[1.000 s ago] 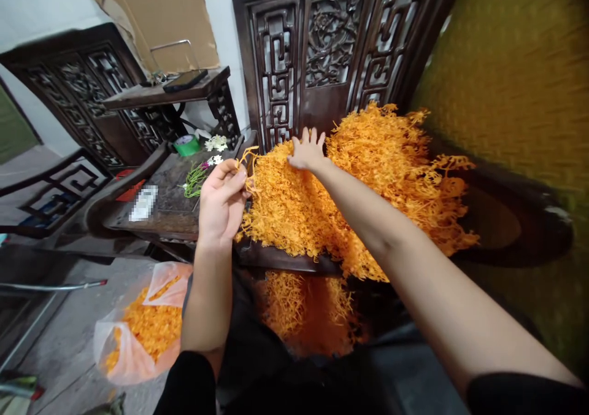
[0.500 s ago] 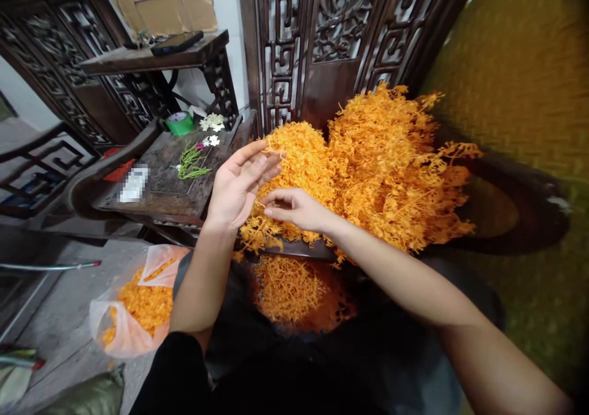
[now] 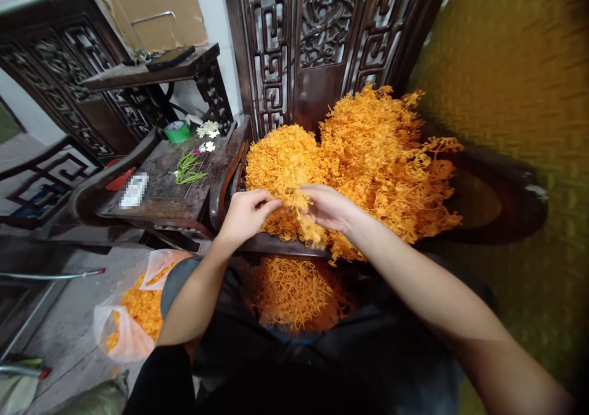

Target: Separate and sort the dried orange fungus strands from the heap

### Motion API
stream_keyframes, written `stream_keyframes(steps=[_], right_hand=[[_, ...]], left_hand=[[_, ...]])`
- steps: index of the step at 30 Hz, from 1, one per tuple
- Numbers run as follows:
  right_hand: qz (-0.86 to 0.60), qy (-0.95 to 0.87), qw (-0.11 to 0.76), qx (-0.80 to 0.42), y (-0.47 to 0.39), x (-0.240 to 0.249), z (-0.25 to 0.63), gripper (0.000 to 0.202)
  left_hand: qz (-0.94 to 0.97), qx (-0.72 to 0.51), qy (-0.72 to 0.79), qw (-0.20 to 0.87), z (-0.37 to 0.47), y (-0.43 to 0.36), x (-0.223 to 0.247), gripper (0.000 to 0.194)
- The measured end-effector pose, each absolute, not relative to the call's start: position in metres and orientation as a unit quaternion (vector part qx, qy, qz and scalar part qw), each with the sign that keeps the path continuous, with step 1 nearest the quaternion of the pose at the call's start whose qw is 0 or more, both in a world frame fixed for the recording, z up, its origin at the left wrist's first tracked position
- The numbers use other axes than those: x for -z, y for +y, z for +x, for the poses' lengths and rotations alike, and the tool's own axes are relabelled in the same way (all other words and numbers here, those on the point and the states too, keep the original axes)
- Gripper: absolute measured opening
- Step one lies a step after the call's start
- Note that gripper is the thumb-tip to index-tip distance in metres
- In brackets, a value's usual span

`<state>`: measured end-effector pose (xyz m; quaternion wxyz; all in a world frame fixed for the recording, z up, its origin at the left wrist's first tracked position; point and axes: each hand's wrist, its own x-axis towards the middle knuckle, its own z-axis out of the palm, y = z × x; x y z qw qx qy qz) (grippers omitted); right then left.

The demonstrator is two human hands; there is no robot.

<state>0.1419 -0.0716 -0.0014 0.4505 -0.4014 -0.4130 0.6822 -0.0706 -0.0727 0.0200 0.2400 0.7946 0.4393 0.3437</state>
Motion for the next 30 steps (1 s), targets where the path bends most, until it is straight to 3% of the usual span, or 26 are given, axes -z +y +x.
stream_keyframes(steps=[4, 8, 13, 18, 20, 23, 27, 30], right_hand=[[-0.396, -0.427, 0.519, -0.626, -0.076, -0.003, 0.15, 0.023], [-0.352, -0.536, 0.52, -0.564, -0.082, -0.004, 0.147, 0.048], [-0.382, -0.571, 0.546, -0.48, -0.078, 0.004, 0.138, 0.026], [-0.4, -0.536, 0.59, -0.454, -0.074, 0.004, 0.138, 0.026], [-0.401, -0.51, 0.598, -0.47, -0.074, 0.001, 0.139, 0.024], [-0.398, -0.457, 0.596, -0.526, -0.074, -0.004, 0.141, 0.022], [-0.357, -0.442, 0.556, -0.606, -0.078, -0.009, 0.143, 0.026], [-0.344, -0.517, 0.539, -0.569, -0.082, -0.011, 0.143, 0.04]], left_hand=[[0.696, -0.37, 0.461, 0.408, -0.069, -0.071, -0.015, 0.033], [0.594, -0.416, 0.41, 0.553, -0.059, -0.071, -0.011, 0.035], [0.532, -0.394, 0.363, 0.656, -0.051, -0.076, -0.012, 0.03], [0.496, -0.324, 0.296, 0.749, -0.058, -0.076, -0.018, 0.025], [0.496, -0.29, 0.243, 0.781, -0.06, -0.075, -0.02, 0.035], [0.508, -0.264, 0.204, 0.794, -0.059, -0.076, -0.02, 0.049], [0.494, -0.368, 0.298, 0.73, -0.049, -0.076, -0.012, 0.034], [0.483, -0.417, 0.339, 0.691, -0.041, -0.076, -0.005, 0.037]])
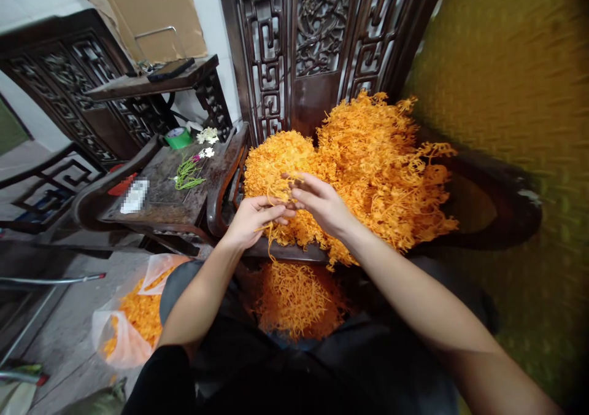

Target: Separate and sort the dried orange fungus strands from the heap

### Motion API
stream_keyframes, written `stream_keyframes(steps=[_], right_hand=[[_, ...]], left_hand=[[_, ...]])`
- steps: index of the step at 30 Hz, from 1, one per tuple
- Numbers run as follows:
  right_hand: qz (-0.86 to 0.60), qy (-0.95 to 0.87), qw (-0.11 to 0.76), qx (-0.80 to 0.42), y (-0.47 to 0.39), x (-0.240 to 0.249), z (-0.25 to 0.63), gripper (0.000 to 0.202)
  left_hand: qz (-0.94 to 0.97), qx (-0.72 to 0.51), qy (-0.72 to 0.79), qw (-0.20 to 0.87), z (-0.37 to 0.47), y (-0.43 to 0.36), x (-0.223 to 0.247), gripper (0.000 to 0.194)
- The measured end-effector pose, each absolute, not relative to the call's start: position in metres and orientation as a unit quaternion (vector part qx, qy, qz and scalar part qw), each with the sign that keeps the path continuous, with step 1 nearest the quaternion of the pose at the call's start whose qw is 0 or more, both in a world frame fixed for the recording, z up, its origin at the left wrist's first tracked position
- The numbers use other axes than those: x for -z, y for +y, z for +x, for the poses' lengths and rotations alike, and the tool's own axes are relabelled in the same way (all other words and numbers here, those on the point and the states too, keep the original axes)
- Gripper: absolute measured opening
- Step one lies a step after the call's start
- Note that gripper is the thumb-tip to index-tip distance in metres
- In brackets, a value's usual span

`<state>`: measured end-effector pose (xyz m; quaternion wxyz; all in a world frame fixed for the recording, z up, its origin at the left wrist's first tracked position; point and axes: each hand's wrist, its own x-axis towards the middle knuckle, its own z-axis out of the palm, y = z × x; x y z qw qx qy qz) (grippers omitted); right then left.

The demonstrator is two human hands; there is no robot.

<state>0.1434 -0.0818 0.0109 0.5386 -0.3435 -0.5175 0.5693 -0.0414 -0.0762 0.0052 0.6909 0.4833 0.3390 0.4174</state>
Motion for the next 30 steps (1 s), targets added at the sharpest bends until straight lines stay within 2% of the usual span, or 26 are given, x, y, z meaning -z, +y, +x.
stream_keyframes(steps=[3, 5, 7, 11, 13, 18, 23, 26, 30], right_hand=[[-0.36, -0.599, 0.515, -0.496, -0.084, -0.011, 0.143, 0.065], [-0.364, -0.636, 0.499, -0.463, -0.086, -0.01, 0.142, 0.074], [-0.377, -0.669, 0.505, -0.395, -0.087, -0.009, 0.14, 0.068], [-0.421, -0.714, 0.516, -0.217, -0.087, -0.008, 0.14, 0.027], [-0.432, -0.723, 0.51, -0.172, -0.082, -0.009, 0.145, 0.017], [-0.481, -0.689, 0.537, -0.078, -0.058, 0.0, 0.169, 0.018], [-0.542, -0.69, 0.479, -0.03, -0.027, 0.025, 0.203, 0.019], [-0.62, -0.608, 0.491, -0.066, -0.014, 0.033, 0.224, 0.016], [-0.536, -0.541, 0.55, -0.342, -0.022, 0.035, 0.22, 0.019]], left_hand=[[0.493, -0.433, 0.359, 0.664, -0.037, -0.076, -0.001, 0.042], [0.498, -0.447, 0.37, 0.645, -0.035, -0.077, 0.0, 0.043], [0.505, -0.459, 0.373, 0.629, -0.034, -0.077, 0.0, 0.043], [0.516, -0.447, 0.361, 0.635, -0.034, -0.08, -0.002, 0.043], [0.515, -0.42, 0.36, 0.655, -0.036, -0.081, -0.004, 0.043], [0.502, -0.372, 0.38, 0.682, -0.039, -0.082, -0.007, 0.036], [0.475, -0.35, 0.4, 0.701, -0.048, -0.077, -0.008, 0.034], [0.472, -0.366, 0.408, 0.69, -0.057, -0.074, -0.011, 0.032], [0.475, -0.387, 0.409, 0.676, -0.063, -0.069, -0.011, 0.034]])
